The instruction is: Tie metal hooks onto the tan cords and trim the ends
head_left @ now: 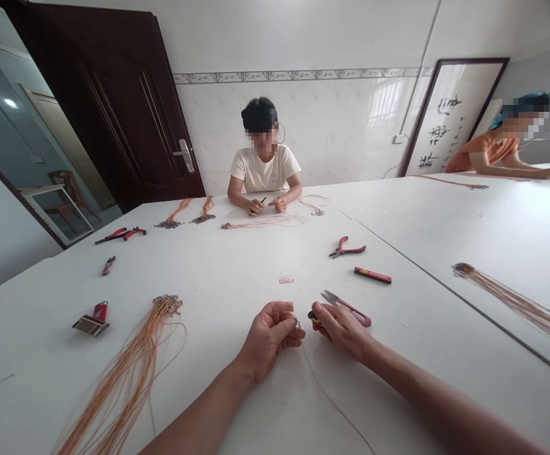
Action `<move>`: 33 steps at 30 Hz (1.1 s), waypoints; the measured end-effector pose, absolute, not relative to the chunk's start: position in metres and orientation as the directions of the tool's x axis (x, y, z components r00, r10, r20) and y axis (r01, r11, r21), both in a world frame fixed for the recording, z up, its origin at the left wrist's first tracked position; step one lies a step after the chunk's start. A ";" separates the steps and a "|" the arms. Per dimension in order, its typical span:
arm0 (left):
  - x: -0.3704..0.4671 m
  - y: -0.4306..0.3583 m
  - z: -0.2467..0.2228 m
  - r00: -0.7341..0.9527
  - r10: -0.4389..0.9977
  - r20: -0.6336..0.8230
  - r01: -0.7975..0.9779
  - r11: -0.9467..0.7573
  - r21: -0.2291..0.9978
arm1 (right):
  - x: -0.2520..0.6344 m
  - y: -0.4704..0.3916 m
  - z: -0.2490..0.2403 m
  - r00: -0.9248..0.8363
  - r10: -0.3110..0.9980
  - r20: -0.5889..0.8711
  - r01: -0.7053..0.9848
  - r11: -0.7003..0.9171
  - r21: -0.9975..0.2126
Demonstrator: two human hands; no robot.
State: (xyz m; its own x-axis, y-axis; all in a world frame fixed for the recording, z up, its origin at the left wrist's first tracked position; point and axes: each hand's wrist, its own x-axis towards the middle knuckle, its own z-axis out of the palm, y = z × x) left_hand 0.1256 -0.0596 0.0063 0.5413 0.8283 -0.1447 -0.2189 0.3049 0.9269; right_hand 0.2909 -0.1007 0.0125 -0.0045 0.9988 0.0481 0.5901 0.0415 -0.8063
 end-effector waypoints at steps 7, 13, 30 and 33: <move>0.126 -0.061 0.007 0.541 0.828 -0.148 -0.208 0.302 0.930 | 0.286 -0.100 0.013 -0.014 0.998 0.058 0.609 0.054 -0.792; 0.128 -0.061 0.007 0.541 0.830 -0.136 -0.201 0.285 0.937 | 0.285 -0.100 0.012 -0.031 0.998 0.056 0.601 0.064 -0.797; 0.128 -0.060 0.009 0.558 0.815 -0.156 -0.163 0.292 0.942 | 0.290 -0.099 0.007 0.018 0.988 0.153 0.798 0.078 -0.598; 0.128 -0.060 0.009 0.555 0.818 -0.149 -0.175 0.290 0.941 | 0.291 -0.098 0.005 0.041 0.969 0.242 0.897 0.071 -0.436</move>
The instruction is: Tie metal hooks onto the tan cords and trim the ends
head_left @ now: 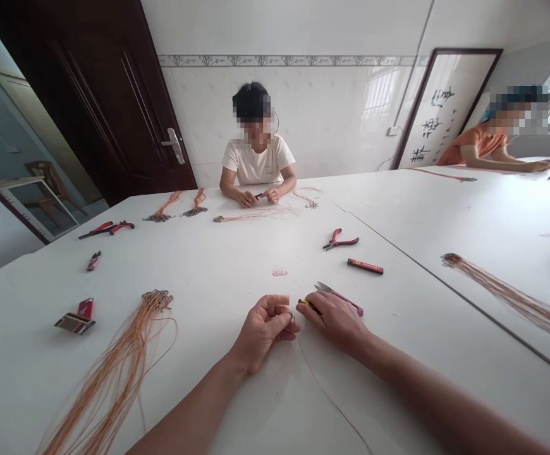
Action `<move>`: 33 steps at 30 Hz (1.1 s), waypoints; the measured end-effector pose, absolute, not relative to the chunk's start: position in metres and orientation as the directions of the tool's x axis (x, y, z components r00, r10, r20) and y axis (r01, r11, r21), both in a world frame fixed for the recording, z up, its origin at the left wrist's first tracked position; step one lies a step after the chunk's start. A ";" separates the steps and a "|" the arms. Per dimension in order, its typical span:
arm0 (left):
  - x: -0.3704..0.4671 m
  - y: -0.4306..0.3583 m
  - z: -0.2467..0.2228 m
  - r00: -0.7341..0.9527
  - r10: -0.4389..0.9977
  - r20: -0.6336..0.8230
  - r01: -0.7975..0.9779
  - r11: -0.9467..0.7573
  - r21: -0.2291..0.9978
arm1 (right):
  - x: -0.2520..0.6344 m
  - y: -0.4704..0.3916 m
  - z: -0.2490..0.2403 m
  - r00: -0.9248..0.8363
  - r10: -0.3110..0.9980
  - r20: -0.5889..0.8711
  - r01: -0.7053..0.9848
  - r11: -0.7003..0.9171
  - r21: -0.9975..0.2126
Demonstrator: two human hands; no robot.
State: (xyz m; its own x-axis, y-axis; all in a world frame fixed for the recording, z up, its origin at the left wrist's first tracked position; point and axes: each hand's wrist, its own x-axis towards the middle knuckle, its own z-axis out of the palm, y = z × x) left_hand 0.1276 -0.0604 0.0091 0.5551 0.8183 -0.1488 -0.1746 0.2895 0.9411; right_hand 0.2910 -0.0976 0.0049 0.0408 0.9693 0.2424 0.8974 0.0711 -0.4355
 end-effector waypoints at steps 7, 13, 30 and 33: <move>0.126 -0.062 0.008 0.548 0.823 -0.151 -0.190 0.298 0.936 | 0.289 -0.094 -0.009 -0.097 0.937 0.336 0.944 0.193 -0.268; 0.124 -0.063 0.009 0.554 0.822 -0.133 -0.177 0.273 0.946 | 0.291 -0.097 -0.002 -0.131 0.920 0.370 0.918 0.253 -0.306; 0.131 -0.062 0.015 0.489 0.865 -0.112 -0.061 0.162 0.985 | 0.278 -0.103 0.009 0.015 0.929 0.369 0.672 0.264 -0.692; 0.132 -0.063 0.018 0.481 0.868 -0.122 -0.041 0.161 0.986 | 0.290 -0.103 0.020 0.204 0.925 0.322 0.421 0.214 -0.882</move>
